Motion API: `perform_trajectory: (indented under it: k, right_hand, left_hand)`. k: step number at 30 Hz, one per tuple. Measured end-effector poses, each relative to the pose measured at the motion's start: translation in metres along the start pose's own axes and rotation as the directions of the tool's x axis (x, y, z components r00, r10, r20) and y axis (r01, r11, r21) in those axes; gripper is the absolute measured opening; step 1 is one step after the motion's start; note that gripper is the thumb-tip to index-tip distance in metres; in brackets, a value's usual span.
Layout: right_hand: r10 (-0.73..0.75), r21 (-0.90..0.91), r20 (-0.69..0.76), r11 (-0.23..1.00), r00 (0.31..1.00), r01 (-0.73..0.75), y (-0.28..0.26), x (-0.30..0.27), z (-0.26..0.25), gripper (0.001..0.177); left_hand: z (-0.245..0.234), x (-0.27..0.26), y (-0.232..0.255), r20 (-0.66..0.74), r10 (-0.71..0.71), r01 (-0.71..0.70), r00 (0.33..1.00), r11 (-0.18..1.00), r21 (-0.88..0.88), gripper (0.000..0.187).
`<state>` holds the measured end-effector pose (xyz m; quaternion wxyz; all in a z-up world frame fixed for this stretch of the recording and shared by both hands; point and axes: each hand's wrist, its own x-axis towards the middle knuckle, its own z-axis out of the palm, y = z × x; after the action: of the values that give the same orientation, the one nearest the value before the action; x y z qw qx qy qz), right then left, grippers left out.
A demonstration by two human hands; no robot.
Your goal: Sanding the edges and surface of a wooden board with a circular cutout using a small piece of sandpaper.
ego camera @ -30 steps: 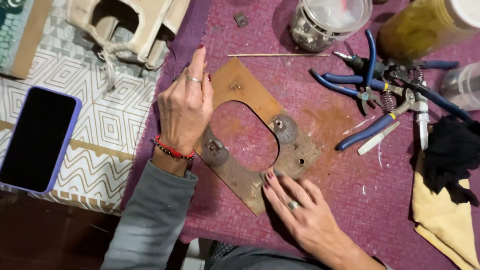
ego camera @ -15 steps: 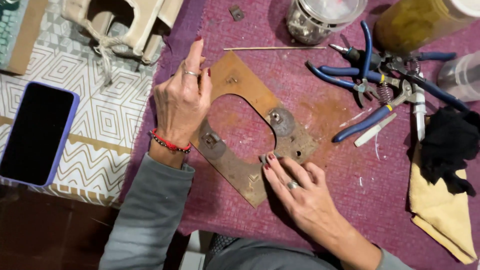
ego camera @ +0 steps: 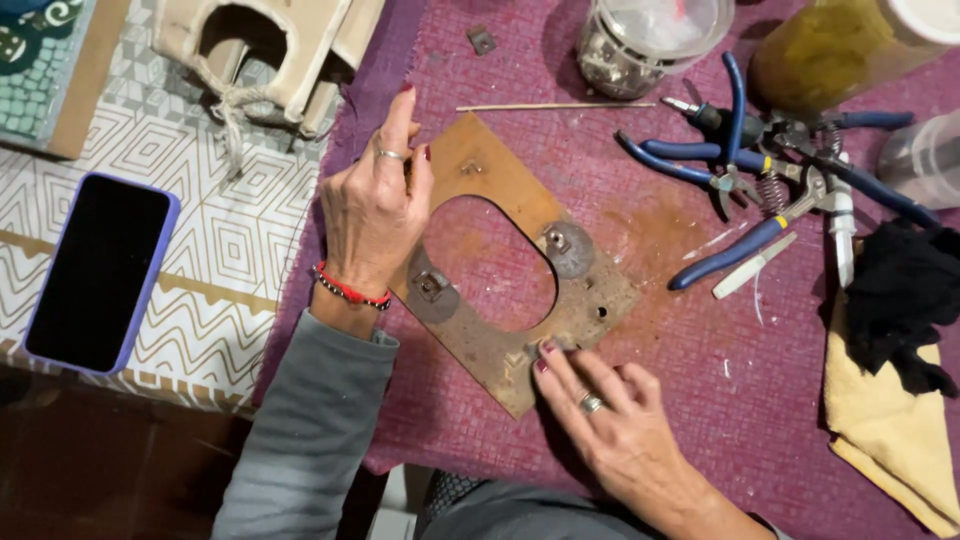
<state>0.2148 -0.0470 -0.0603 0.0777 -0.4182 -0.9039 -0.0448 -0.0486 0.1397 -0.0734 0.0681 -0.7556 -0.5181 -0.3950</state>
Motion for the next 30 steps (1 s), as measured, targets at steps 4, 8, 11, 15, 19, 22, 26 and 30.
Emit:
perform_trajectory:
  k: [4, 8, 11, 15, 19, 22, 26, 30]
  right_hand:
    - [0.046, -0.031, -0.010, 0.998, 0.999, -0.046, 0.004, 0.019, -0.004, 0.055]
    - [-0.002, 0.025, -0.003, 1.000, 1.000, 0.002, -0.001, 0.003, 0.006, 0.056]
    - [0.031, -0.026, -0.001, 0.999, 1.000, -0.032, 0.006, 0.016, -0.001, 0.054]
    - [0.055, -0.002, -0.014, 0.998, 0.998, -0.055, -0.005, 0.019, 0.010, 0.054]
    - [0.055, 0.005, 0.001, 0.998, 0.998, -0.055, -0.005, 0.011, -0.003, 0.052]
    - [0.123, -0.061, -0.038, 0.990, 0.992, -0.126, -0.002, 0.019, 0.004, 0.053]
    - [0.187, -0.040, -0.074, 0.981, 0.980, -0.190, -0.006, 0.030, 0.006, 0.055]
    - [0.214, -0.034, -0.051, 0.976, 0.975, -0.216, -0.014, 0.017, 0.003, 0.051]
  left_hand:
    - [0.003, -0.006, -0.002, 0.015, 0.021, -0.021, 1.000, 1.000, 0.000, 0.059]
    - [0.002, 0.000, -0.004, 0.008, 0.019, -0.019, 1.000, 1.000, -0.004, 0.059]
    - [0.001, 0.000, -0.003, 0.004, 0.026, -0.026, 1.000, 1.000, -0.004, 0.059]
    - [0.001, -0.001, -0.002, 0.006, 0.029, -0.029, 1.000, 1.000, -0.012, 0.058]
    - [0.001, 0.001, -0.001, 0.013, 0.036, -0.035, 0.999, 0.999, -0.015, 0.058]
    - [-0.001, -0.002, 0.002, 0.003, 0.034, -0.034, 0.999, 0.999, -0.025, 0.058]
    - [0.001, 0.001, -0.001, 0.009, 0.032, -0.032, 0.999, 0.999, -0.026, 0.058]
    - [0.001, -0.002, -0.002, 0.024, 0.028, -0.028, 0.999, 0.999, -0.018, 0.059]
